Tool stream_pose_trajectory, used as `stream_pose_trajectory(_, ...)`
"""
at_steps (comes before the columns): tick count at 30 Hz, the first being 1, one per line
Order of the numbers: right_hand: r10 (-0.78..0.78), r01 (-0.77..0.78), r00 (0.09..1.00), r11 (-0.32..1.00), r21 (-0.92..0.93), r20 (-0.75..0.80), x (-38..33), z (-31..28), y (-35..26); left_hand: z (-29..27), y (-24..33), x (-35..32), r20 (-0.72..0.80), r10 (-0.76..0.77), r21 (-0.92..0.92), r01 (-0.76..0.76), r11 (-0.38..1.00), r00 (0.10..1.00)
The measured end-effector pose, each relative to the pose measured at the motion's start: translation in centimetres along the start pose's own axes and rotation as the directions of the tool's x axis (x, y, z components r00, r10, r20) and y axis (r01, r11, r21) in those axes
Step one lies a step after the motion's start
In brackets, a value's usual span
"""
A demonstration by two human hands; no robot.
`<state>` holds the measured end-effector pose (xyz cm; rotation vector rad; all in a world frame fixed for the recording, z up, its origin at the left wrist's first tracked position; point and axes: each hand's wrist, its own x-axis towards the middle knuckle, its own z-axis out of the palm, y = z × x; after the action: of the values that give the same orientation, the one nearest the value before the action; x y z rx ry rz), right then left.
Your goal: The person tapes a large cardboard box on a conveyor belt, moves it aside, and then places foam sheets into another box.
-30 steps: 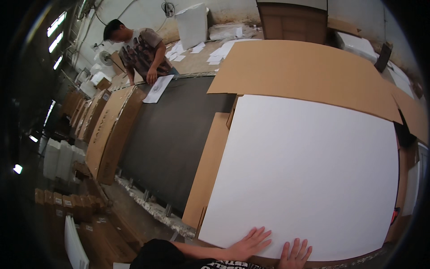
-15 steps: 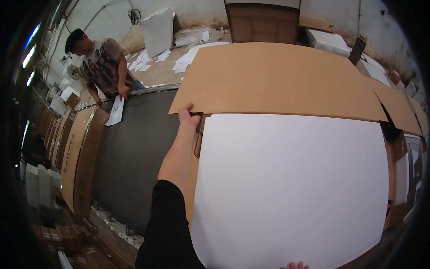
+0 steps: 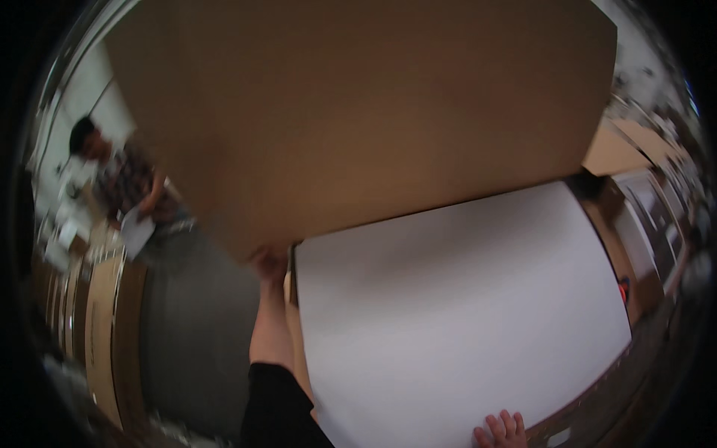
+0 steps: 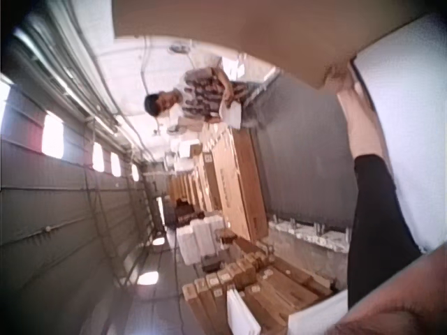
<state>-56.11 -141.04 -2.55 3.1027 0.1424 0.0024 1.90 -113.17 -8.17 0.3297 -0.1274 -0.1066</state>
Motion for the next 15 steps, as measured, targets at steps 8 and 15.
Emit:
stream_pose_trajectory(8, -0.120, 0.127, 0.984, 0.991, 0.045, -0.134, 4.2, 3.3, 1.9, -3.2, 14.0, -13.7, -0.299, 0.199, 0.470, -0.037, 0.882, 0.933)
stream_pose_trajectory(15, -0.127, 0.189, 0.963, 0.948, 0.256, -0.239, 10.6, 9.7, 0.8, -0.3, 36.0, -33.7, -0.112, 0.778, 0.910, -0.251, 0.331, 0.619)
